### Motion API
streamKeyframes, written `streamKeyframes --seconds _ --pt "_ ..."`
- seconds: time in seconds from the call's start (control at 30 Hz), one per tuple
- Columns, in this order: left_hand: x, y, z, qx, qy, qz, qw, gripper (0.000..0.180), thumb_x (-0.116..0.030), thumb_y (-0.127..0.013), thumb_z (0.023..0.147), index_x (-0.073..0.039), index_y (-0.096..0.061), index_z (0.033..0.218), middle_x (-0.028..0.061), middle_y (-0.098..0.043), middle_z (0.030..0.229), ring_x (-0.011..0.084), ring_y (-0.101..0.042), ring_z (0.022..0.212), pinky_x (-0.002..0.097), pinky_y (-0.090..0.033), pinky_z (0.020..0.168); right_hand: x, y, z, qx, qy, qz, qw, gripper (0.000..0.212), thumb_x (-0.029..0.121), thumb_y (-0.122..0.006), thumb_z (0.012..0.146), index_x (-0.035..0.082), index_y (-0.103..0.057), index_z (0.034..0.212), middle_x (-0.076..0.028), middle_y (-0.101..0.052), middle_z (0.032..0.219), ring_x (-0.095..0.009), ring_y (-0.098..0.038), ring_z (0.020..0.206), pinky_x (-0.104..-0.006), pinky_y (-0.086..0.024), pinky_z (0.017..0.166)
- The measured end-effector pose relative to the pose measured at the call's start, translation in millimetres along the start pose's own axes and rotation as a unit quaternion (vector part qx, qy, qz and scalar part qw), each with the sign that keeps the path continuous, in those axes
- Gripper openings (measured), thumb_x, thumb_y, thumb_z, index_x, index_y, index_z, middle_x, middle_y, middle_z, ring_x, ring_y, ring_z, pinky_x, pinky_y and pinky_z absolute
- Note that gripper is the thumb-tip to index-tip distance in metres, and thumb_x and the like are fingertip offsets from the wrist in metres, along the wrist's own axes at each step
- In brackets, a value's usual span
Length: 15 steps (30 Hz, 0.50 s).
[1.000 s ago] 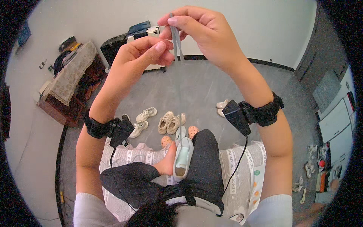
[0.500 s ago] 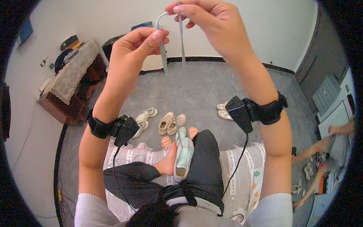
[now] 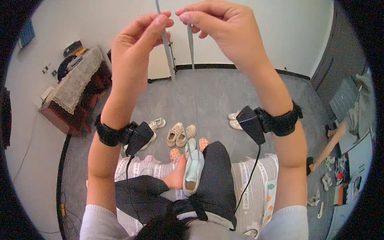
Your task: The recorder is sitting on a bed and lacing a light-colored shoe.
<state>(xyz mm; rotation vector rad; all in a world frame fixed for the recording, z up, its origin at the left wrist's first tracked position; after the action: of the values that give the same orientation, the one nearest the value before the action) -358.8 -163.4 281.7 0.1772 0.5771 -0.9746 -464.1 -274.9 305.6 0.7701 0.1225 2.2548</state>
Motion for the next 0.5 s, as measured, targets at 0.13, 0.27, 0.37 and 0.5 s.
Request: streamKeyframes --seconds 0.13,0.27,0.37,0.5 --pt "-5.8 -3.6 1.3 -0.006 0.002 0.032 0.999 0.023 -0.016 -0.06 0.076 0.0 -0.059 0.091 0.0011 -0.059 0.074 0.0042 -0.051 0.067 0.0173 -0.04 0.061 0.8 -2.9 2.3 -0.033 0.016 0.05 0.998 0.016 0.011 -0.057 0.076 0.0 -0.062 0.086 -0.004 -0.06 0.077 -0.008 -0.049 0.061 -0.0211 -0.042 0.058" --pt "-8.2 -3.6 2.0 -0.001 0.026 0.015 1.0 0.023 -0.016 -0.061 0.075 0.0 -0.059 0.091 0.0017 -0.06 0.076 0.0043 -0.051 0.07 0.0172 -0.04 0.063 1.7 -6.9 4.6 -0.036 0.026 0.064 0.997 0.015 0.016 -0.059 0.075 0.004 -0.064 0.082 -0.002 -0.061 0.072 -0.006 -0.052 0.063 -0.02 -0.042 0.055" --pt "-12.1 -3.1 0.1 0.016 0.02 0.018 1.0 0.023 -0.017 -0.059 0.076 -0.001 -0.059 0.093 0.0036 -0.06 0.081 0.0067 -0.052 0.073 0.0205 -0.04 0.068 4.2 -6.4 3.3 -0.04 0.025 0.051 0.998 0.016 0.015 -0.058 0.076 0.002 -0.063 0.084 -0.003 -0.06 0.073 -0.007 -0.051 0.062 -0.0206 -0.041 0.056" --pt "-17.5 -4.1 -2.5 0.024 0.019 0.044 0.999 0.023 -0.017 -0.058 0.077 -0.002 -0.059 0.094 0.0045 -0.06 0.084 0.0092 -0.052 0.077 0.0242 -0.04 0.073 8.7 -4.1 1.2 -0.04 0.021 0.032 0.998 0.017 0.014 -0.056 0.077 0.001 -0.062 0.086 -0.004 -0.059 0.075 -0.008 -0.049 0.063 -0.021 -0.041 0.058"
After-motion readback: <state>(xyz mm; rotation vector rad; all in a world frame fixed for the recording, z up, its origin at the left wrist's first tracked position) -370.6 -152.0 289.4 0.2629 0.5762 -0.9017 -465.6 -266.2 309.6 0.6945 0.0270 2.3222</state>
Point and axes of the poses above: each hand's wrist, its own z-axis towards the middle knuckle, its own y-axis out of the back of the hand, x = y × z, the point moved 3 cm from there along z, towards the middle knuckle
